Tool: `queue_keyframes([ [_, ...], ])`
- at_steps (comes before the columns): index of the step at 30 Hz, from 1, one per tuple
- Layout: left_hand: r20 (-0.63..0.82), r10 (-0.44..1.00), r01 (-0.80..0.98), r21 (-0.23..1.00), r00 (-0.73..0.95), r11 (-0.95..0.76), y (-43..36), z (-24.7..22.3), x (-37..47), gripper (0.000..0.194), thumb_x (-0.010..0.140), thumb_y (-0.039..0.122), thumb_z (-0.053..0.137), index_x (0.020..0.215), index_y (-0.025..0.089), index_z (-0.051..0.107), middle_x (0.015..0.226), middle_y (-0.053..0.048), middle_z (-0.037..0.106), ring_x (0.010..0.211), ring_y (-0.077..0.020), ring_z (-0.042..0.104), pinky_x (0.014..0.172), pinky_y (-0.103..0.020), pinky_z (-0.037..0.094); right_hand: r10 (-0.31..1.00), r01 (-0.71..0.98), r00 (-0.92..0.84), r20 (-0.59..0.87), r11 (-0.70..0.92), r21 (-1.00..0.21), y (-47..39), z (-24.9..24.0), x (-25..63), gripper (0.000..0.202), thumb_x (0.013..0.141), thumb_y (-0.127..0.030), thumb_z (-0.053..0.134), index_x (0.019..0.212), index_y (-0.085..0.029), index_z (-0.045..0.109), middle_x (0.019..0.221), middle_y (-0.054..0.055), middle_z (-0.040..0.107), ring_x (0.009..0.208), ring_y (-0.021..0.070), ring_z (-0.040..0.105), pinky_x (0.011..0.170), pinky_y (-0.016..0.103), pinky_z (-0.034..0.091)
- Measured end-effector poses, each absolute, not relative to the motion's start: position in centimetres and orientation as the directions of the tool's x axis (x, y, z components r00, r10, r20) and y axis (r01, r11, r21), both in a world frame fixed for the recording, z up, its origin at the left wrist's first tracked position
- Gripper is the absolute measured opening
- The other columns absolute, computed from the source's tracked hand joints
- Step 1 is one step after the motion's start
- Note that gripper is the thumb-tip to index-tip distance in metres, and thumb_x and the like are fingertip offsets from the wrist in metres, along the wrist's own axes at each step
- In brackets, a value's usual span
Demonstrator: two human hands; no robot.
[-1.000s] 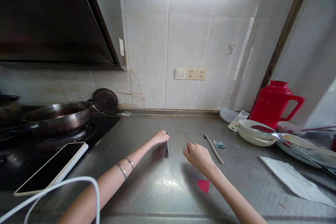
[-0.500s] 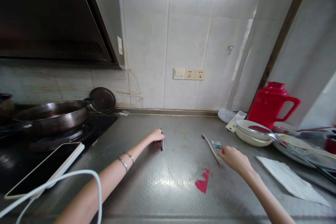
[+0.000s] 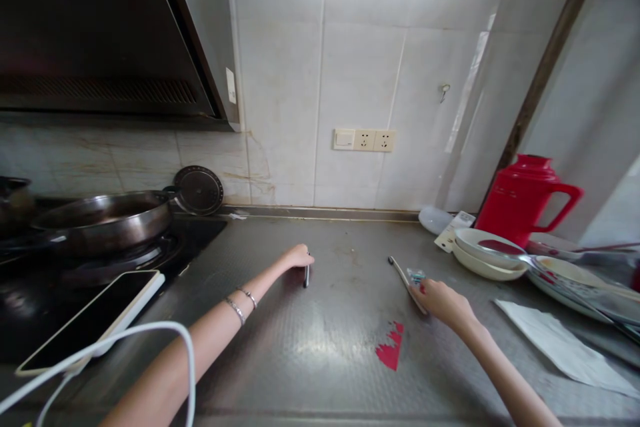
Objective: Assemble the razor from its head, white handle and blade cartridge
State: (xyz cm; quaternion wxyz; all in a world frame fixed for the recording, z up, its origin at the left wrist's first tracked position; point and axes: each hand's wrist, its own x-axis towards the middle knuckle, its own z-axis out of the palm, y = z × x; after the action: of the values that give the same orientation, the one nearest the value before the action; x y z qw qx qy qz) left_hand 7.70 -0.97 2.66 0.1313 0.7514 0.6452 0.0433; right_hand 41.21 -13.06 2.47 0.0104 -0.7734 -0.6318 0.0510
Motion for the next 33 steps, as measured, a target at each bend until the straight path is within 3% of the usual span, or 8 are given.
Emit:
queue_keyframes([
  [10, -0.071, 0.983, 0.958, 0.245, 0.169, -0.147, -2.0, 2.5, 7.7, 0.031, 0.064, 0.036, 0.054, 0.078, 0.012, 0.068, 0.078, -0.013, 0.069, 0.07, -0.0203, 0.063, 0.055, -0.022, 0.04, 0.983, 0.986, 0.158, -0.092, -0.163, -0.045, -12.3, 2.2, 40.6, 0.038, 0.084, -0.041, 0.033, 0.082, -0.017, 0.063, 0.089, 0.012, 0.066, 0.082, 0.026, 0.063, 0.063, 0.032, 0.043],
  [18, -0.03, 0.988, 0.947, 0.29, 0.15, -0.135, -3.2, 2.1, 7.1, 0.04, 0.075, 0.044, 0.042, 0.071, 0.013, 0.067, 0.069, -0.011, 0.067, 0.067, -0.019, 0.062, 0.055, -0.022, 0.038, 0.99, 0.992, 0.114, -0.079, -0.118, -0.044, -11.8, 1.8, 39.9, 0.038, 0.085, -0.034, 0.033, 0.081, -0.014, 0.064, 0.09, 0.014, 0.066, 0.083, 0.026, 0.063, 0.063, 0.031, 0.042],
  [24, 0.01, 0.993, 0.943, 0.312, 0.116, -0.113, -3.2, 1.5, 6.8, 0.034, 0.075, 0.036, 0.042, 0.066, 0.014, 0.067, 0.07, -0.01, 0.068, 0.066, -0.0176, 0.062, 0.055, -0.021, 0.037, 0.997, 0.998, 0.056, 0.061, -0.054, -0.033, -11.8, 2.4, 33.4, 0.044, 0.088, -0.034, 0.028, 0.084, -0.012, 0.066, 0.089, 0.017, 0.067, 0.083, 0.0242, 0.064, 0.067, 0.031, 0.044],
  [33, 0.059, 0.994, 0.945, 0.31, 0.087, -0.101, -3.8, 0.8, 6.7, 0.035, 0.075, 0.039, 0.043, 0.062, 0.015, 0.065, 0.068, -0.009, 0.067, 0.065, -0.0176, 0.061, 0.053, -0.022, 0.035, 0.982, 0.984, -0.163, 0.091, 0.168, -0.053, -10.8, 3.0, 22.5, 0.04, 0.086, -0.027, 0.031, 0.088, -0.012, 0.068, 0.09, 0.018, 0.067, 0.084, 0.0261, 0.064, 0.069, 0.033, 0.046],
])
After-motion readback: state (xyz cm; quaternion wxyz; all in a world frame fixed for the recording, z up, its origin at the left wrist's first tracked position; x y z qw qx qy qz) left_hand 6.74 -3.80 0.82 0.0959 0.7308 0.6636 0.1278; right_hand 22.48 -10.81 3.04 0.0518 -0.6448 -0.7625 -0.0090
